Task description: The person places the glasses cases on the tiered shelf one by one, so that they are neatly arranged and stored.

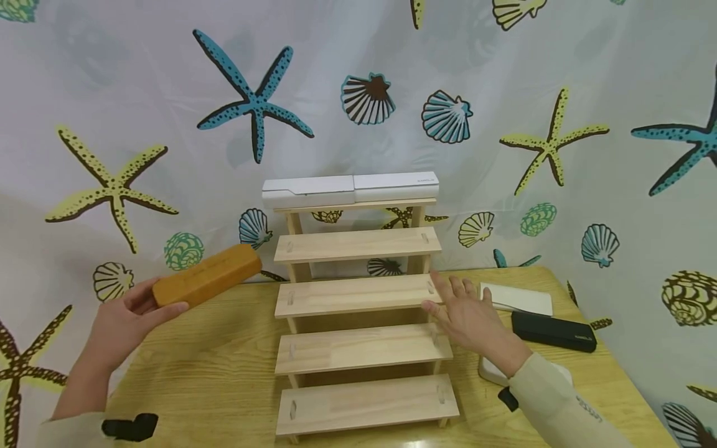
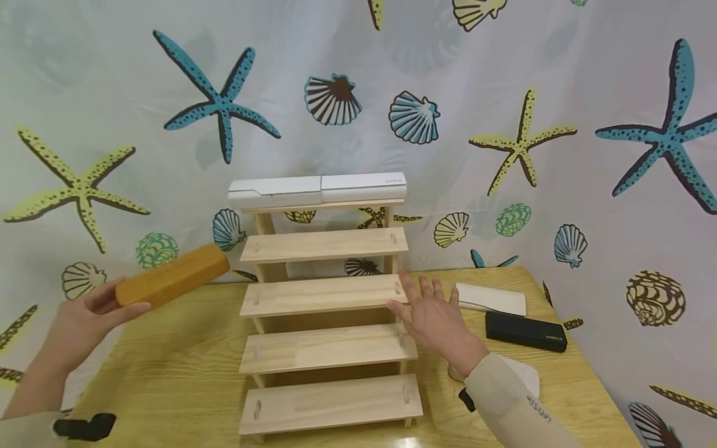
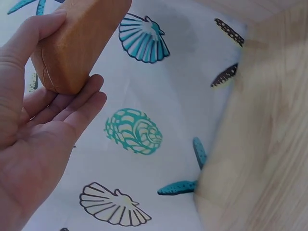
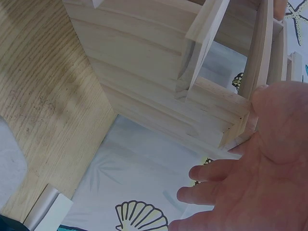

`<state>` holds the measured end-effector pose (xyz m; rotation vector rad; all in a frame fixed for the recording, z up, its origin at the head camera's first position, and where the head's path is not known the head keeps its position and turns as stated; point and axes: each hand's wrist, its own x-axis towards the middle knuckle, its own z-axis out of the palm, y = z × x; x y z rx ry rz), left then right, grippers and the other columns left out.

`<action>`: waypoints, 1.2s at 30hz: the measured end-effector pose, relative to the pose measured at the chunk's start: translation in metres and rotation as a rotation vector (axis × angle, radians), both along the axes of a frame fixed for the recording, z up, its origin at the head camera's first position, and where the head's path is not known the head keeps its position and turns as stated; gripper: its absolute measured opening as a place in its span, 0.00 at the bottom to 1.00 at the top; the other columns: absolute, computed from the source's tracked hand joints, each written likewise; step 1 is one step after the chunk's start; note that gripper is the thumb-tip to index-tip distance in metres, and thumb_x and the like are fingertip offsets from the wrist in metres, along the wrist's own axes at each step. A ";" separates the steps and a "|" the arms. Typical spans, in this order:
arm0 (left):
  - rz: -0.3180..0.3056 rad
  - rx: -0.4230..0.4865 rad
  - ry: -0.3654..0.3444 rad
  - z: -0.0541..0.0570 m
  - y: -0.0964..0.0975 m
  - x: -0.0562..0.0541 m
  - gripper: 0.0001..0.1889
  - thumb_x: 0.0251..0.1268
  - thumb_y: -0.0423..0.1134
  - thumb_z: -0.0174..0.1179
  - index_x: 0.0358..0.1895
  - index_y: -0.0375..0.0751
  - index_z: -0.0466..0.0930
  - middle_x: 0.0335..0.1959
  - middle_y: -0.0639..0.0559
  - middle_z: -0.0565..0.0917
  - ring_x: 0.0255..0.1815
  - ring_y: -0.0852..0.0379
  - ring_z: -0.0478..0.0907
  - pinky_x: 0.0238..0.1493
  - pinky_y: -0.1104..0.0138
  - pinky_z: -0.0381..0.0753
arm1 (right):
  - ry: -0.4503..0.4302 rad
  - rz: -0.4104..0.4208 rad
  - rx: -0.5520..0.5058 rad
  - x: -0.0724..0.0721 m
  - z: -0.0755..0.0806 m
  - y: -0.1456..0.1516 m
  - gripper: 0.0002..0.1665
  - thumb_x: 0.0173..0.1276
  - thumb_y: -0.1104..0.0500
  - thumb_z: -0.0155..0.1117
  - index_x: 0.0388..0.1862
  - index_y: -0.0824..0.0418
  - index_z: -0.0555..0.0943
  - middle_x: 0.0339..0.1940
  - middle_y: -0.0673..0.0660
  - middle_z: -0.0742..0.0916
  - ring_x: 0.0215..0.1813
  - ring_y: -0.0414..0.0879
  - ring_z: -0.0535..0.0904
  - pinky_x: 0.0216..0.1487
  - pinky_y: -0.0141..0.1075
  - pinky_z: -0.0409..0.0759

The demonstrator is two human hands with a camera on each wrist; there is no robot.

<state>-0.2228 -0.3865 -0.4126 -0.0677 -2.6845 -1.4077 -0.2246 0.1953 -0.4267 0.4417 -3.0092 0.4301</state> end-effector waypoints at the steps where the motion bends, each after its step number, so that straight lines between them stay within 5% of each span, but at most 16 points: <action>1: -0.010 0.015 0.006 0.003 0.001 0.001 0.43 0.73 0.44 0.69 0.84 0.36 0.57 0.64 0.72 0.79 0.51 0.90 0.76 0.44 0.80 0.84 | 0.000 0.000 0.001 0.000 0.000 0.000 0.43 0.86 0.35 0.43 0.88 0.55 0.53 0.80 0.76 0.69 0.80 0.77 0.62 0.72 0.81 0.55; 5: -0.050 0.042 0.026 0.016 0.007 0.004 0.41 0.74 0.42 0.68 0.84 0.41 0.58 0.56 0.84 0.74 0.53 0.89 0.76 0.44 0.79 0.84 | -0.001 -0.002 0.002 -0.001 0.000 0.000 0.43 0.86 0.34 0.42 0.89 0.55 0.52 0.80 0.76 0.69 0.80 0.77 0.62 0.72 0.81 0.54; 16: -0.180 0.055 0.075 0.040 0.035 -0.005 0.39 0.73 0.35 0.68 0.83 0.41 0.61 0.58 0.81 0.77 0.56 0.84 0.78 0.47 0.78 0.85 | -0.016 0.000 0.000 -0.003 0.003 0.000 0.43 0.86 0.34 0.42 0.89 0.55 0.52 0.80 0.76 0.69 0.81 0.77 0.62 0.72 0.81 0.54; 36: -0.336 0.055 0.070 0.054 0.089 -0.042 0.39 0.70 0.39 0.72 0.80 0.38 0.65 0.61 0.65 0.82 0.57 0.75 0.83 0.52 0.72 0.87 | -0.025 0.000 -0.001 -0.002 0.002 -0.001 0.44 0.86 0.33 0.40 0.89 0.55 0.52 0.80 0.75 0.68 0.81 0.77 0.61 0.72 0.82 0.54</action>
